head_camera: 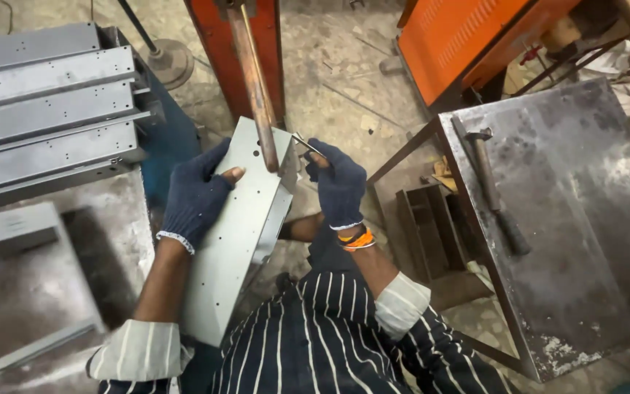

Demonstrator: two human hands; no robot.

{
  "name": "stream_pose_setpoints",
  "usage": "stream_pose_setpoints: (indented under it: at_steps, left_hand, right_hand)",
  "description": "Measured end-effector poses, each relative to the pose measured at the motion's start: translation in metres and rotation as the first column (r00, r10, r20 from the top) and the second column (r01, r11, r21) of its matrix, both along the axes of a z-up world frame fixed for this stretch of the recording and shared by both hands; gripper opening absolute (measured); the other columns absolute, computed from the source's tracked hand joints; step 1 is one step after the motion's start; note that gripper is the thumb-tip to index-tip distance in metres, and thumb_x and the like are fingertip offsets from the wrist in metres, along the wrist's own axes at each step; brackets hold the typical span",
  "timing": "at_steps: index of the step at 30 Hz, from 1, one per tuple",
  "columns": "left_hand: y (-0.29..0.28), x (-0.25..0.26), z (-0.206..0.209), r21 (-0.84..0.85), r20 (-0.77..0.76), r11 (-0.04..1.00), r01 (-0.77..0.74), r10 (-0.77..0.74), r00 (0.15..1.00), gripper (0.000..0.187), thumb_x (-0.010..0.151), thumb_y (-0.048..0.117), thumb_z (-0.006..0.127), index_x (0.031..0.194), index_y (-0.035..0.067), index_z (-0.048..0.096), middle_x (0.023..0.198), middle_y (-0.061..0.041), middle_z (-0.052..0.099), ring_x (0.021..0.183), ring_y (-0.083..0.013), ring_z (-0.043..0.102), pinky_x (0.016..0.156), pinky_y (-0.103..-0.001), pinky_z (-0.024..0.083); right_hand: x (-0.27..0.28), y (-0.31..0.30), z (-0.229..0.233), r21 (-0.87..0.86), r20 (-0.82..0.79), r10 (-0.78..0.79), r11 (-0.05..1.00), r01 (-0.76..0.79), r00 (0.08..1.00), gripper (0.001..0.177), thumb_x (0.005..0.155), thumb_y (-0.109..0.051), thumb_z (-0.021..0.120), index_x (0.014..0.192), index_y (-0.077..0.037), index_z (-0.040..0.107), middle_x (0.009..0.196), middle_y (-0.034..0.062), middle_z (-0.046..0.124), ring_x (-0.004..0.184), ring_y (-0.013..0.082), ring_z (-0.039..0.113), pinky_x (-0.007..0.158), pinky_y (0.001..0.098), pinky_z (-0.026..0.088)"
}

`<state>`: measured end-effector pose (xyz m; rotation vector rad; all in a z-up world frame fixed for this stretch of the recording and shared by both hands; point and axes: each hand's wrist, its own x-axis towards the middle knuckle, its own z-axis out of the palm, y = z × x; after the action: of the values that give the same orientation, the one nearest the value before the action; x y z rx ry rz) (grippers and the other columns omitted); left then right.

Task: Using a spot welding machine to join metal plates and frames together.

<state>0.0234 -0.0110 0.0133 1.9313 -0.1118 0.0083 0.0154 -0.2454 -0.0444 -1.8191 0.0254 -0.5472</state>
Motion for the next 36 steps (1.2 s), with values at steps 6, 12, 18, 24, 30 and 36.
stream_pose_setpoints:
  at_steps: [6,12,18,24,30,36]
  left_hand:
    - [0.001,0.002,0.003,0.084,0.017,0.996,0.005,-0.007,1.0,0.049,0.088,0.015,0.075,0.135,0.003,0.066,0.115,-0.015,0.078,0.1,-0.0127,0.07,0.089,-0.03,0.054]
    - [0.002,0.007,0.006,0.117,-0.026,0.993,0.024,-0.021,0.999,0.05,0.088,0.016,0.075,0.136,0.004,0.065,0.113,-0.015,0.078,0.098,-0.013,0.069,0.088,-0.03,0.054]
    - [0.002,0.01,0.008,0.133,-0.01,0.991,0.035,-0.034,0.999,0.051,0.088,0.017,0.075,0.136,0.003,0.064,0.113,-0.016,0.077,0.097,-0.013,0.07,0.087,-0.03,0.054]
    - [-0.001,0.01,0.009,0.146,-0.08,0.989,0.004,0.008,0.997,0.051,0.086,0.018,0.076,0.134,0.004,0.065,0.106,-0.016,0.079,0.089,-0.013,0.071,0.083,-0.031,0.055]
    - [-0.002,0.009,0.01,0.113,-0.06,0.994,0.009,-0.003,0.998,0.05,0.086,0.018,0.075,0.133,0.004,0.066,0.107,-0.016,0.079,0.091,-0.0119,0.07,0.083,-0.03,0.055]
    - [-0.007,0.008,0.017,0.149,-0.064,0.988,-0.035,0.044,0.997,0.048,0.085,0.018,0.074,0.131,0.006,0.068,0.103,-0.017,0.079,0.088,-0.0133,0.072,0.083,-0.031,0.055]
  right_hand:
    - [0.001,-0.003,-0.01,0.014,0.048,0.063,0.998,-0.064,0.997,0.021,0.096,-0.002,0.07,0.117,-0.004,0.076,0.089,0.0072,0.079,0.072,0.0086,0.071,0.065,0.025,0.056]
    - [0.015,0.007,0.001,-0.238,0.241,-0.01,0.969,0.069,0.97,0.022,0.097,-0.005,0.069,0.116,-0.009,0.076,0.107,0.0105,0.079,0.096,0.017,0.075,0.083,0.029,0.058]
    - [0.031,0.017,-0.012,0.005,0.079,0.079,0.997,-0.079,0.994,0.022,0.099,-0.008,0.066,0.119,-0.008,0.075,0.105,0.0084,0.08,0.093,0.0119,0.074,0.084,0.0276,0.057]
    - [0.033,0.014,-0.004,0.22,-0.014,0.304,0.93,-0.294,0.953,0.029,0.106,-0.022,0.059,0.124,-0.004,0.071,0.107,0.0024,0.073,0.096,0.0092,0.063,0.087,0.0265,0.052]
    - [0.037,0.022,-0.005,0.294,0.065,0.385,0.874,-0.386,0.921,0.033,0.112,-0.029,0.05,0.125,-0.001,0.063,0.112,0.0014,0.066,0.105,0.0085,0.057,0.097,0.026,0.047]
    - [0.029,0.0,-0.014,0.397,0.211,0.64,0.635,-0.663,0.739,0.065,0.094,-0.026,0.074,0.148,-0.003,0.048,0.147,0.0067,0.055,0.14,0.0191,0.051,0.122,0.0333,0.038]
